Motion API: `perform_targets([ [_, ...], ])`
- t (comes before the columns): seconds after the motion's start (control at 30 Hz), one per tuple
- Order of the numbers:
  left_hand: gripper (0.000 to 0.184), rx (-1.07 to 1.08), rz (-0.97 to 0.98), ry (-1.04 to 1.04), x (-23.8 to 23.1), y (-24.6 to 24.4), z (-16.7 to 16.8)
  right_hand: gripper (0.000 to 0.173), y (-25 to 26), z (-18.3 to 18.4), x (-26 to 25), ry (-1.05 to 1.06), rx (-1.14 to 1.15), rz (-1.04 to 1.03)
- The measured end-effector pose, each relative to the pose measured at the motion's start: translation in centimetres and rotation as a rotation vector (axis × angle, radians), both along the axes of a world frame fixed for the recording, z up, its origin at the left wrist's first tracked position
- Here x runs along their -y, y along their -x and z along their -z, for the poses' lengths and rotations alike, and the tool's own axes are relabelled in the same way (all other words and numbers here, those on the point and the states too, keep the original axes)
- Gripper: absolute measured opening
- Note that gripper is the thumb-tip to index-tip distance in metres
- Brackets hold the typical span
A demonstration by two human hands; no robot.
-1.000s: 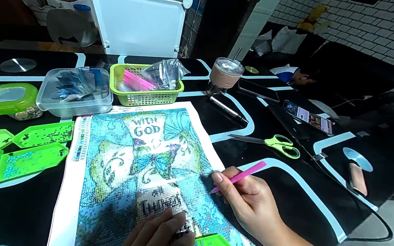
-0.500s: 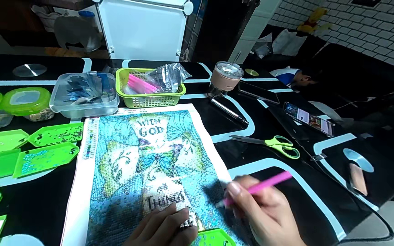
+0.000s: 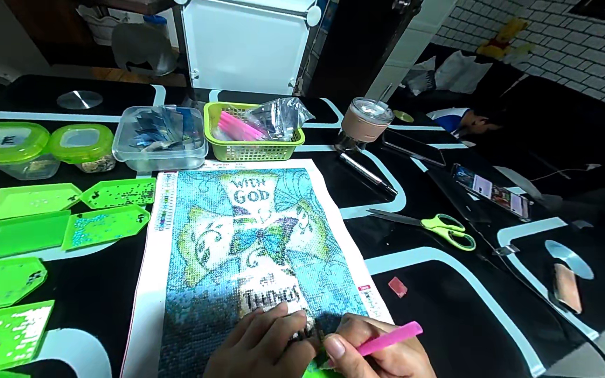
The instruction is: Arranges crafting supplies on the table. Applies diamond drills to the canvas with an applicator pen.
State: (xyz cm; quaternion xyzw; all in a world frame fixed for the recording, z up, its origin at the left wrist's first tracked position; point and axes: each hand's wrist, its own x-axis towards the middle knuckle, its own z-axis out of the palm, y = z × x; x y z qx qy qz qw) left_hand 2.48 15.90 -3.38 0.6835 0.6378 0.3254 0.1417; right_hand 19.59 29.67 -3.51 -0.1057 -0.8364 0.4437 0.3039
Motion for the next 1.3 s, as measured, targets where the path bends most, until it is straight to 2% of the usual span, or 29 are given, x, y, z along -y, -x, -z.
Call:
perform_targets([
  [0.5,0.036,-0.012,0.003,-0.003,-0.1,0.0,0.0,0.025,0.0,0.2,0.0,-0.006,-0.009,-0.013],
  [0.73,0.037,-0.008,-0.004,0.007,-0.1,-0.1,0.1,0.025,-0.1,0.2,-0.2,0.09,-0.029,0.003],
  [1.07,0.036,-0.016,0.004,-0.001,-0.1,0.0,0.0,0.024,0.0,0.3,0.0,-0.001,-0.028,-0.013],
  [1.13,0.036,-0.008,0.004,0.004,-0.1,0.0,0.0,0.024,-0.1,0.3,0.0,0.084,-0.04,-0.001],
  [1.3,0.042,-0.002,0.024,0.059,-0.1,0.2,-0.4,0.022,-0.1,-0.7,-2.2,0.514,-0.1,0.152],
])
